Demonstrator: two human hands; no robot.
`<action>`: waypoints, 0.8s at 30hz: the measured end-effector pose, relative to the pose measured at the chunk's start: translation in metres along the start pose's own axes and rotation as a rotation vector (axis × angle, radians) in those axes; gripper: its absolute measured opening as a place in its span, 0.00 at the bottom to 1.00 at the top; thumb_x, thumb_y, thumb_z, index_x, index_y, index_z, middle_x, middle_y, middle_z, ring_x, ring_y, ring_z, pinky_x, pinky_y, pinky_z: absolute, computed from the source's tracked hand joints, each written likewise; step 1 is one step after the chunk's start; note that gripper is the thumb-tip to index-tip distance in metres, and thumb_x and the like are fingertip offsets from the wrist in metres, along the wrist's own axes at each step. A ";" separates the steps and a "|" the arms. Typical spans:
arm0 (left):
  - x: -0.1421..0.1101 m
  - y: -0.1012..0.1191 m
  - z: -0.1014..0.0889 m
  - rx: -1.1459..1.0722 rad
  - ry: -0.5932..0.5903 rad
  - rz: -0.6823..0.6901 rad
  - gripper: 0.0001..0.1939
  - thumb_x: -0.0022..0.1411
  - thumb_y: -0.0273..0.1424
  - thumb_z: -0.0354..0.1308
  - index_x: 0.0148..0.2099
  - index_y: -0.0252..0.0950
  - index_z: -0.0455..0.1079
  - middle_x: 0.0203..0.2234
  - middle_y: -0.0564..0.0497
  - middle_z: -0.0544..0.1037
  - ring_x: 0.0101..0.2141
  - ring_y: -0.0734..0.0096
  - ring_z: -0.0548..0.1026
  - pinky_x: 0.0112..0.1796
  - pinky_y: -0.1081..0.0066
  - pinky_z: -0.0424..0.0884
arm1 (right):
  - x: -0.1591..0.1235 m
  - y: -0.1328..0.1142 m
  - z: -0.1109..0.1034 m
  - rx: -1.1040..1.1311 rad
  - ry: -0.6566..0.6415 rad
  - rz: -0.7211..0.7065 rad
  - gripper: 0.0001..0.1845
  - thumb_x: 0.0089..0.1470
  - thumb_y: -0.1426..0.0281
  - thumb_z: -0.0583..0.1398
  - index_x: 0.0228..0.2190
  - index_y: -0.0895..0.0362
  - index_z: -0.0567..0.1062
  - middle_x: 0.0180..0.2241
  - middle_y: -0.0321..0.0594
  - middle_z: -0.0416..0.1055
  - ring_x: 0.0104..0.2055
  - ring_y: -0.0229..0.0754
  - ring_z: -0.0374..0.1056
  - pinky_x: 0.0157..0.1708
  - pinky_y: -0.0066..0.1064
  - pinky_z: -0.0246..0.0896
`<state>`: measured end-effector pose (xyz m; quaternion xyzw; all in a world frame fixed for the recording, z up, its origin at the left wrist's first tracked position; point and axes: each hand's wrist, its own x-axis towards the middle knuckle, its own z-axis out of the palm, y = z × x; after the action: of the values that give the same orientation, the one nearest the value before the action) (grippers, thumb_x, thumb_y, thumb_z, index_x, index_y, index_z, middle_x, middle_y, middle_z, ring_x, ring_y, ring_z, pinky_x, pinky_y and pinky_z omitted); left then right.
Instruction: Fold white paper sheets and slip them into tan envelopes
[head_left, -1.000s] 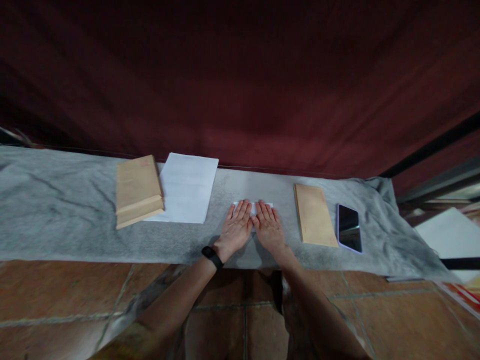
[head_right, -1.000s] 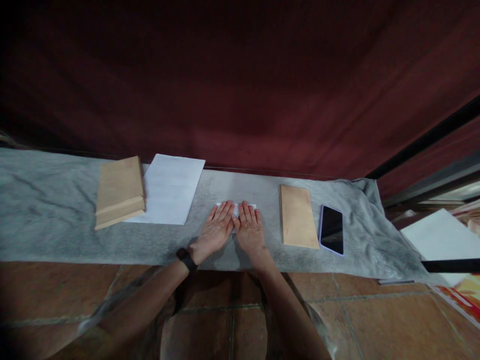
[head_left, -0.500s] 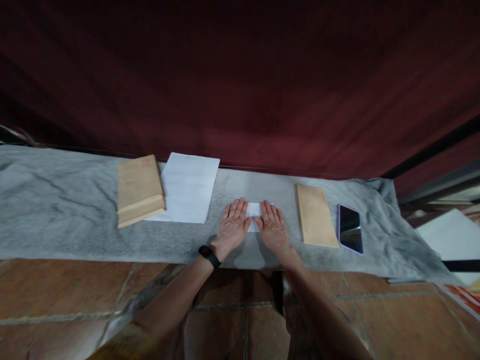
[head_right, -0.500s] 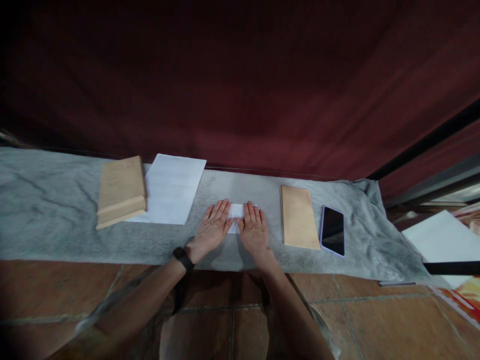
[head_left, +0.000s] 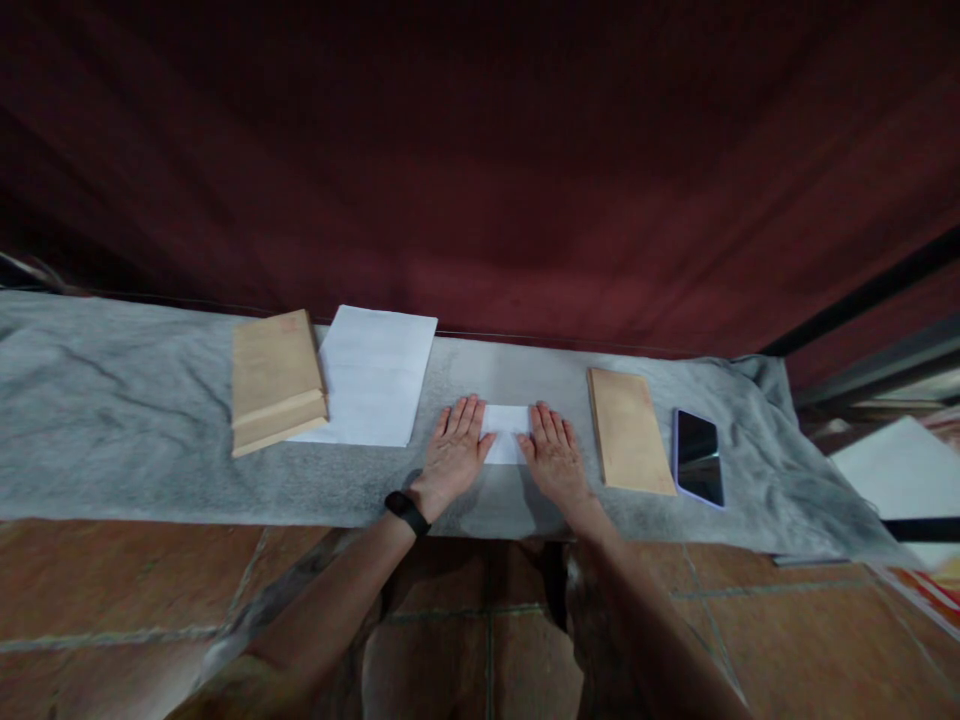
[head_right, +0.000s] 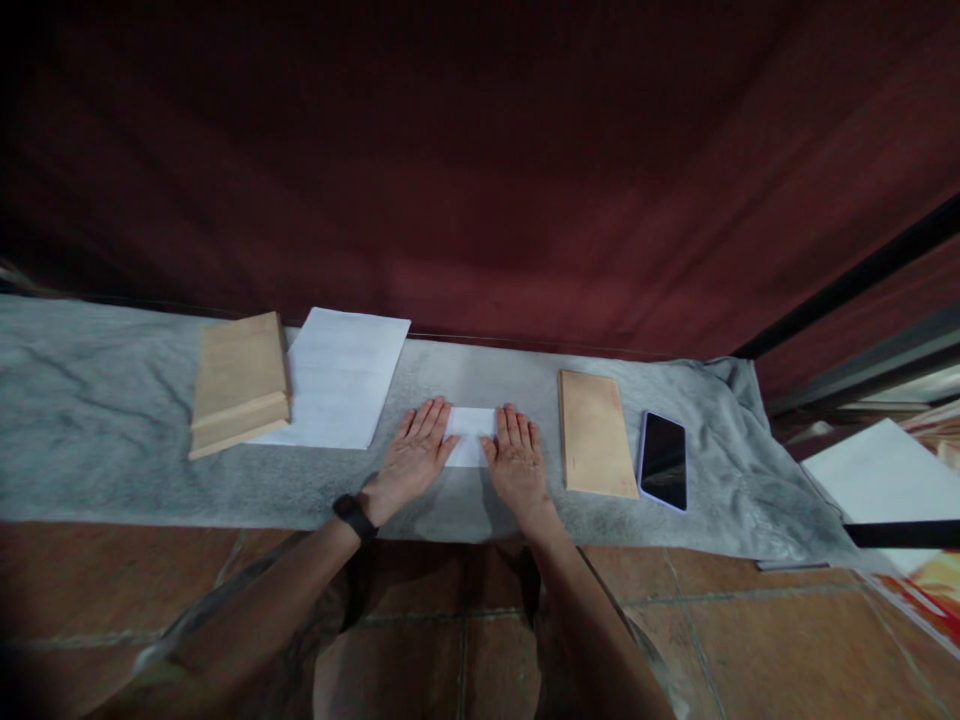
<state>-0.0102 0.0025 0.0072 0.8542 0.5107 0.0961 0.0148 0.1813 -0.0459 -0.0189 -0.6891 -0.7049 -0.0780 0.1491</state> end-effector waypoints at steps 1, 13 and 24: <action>0.000 -0.001 -0.001 0.002 0.002 0.000 0.32 0.76 0.41 0.35 0.73 0.28 0.53 0.71 0.41 0.56 0.71 0.58 0.51 0.69 0.53 0.48 | 0.000 0.001 0.000 -0.002 0.005 0.000 0.32 0.72 0.59 0.45 0.68 0.64 0.58 0.70 0.52 0.55 0.70 0.54 0.55 0.68 0.48 0.45; -0.003 -0.012 -0.001 0.016 0.007 -0.009 0.32 0.76 0.41 0.36 0.74 0.29 0.51 0.71 0.40 0.56 0.71 0.57 0.50 0.69 0.52 0.48 | -0.004 0.010 -0.001 -0.011 0.003 0.019 0.32 0.72 0.59 0.44 0.69 0.64 0.57 0.69 0.53 0.56 0.70 0.56 0.55 0.67 0.51 0.49; -0.004 -0.016 0.001 0.030 0.012 -0.017 0.32 0.76 0.41 0.35 0.73 0.28 0.53 0.71 0.40 0.55 0.71 0.57 0.51 0.69 0.53 0.48 | -0.006 0.016 0.000 -0.030 0.017 0.021 0.32 0.72 0.60 0.45 0.68 0.63 0.58 0.69 0.53 0.57 0.69 0.56 0.55 0.66 0.51 0.49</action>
<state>-0.0254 0.0068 0.0036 0.8494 0.5194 0.0935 -0.0003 0.1974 -0.0514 -0.0223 -0.6979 -0.6951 -0.0926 0.1456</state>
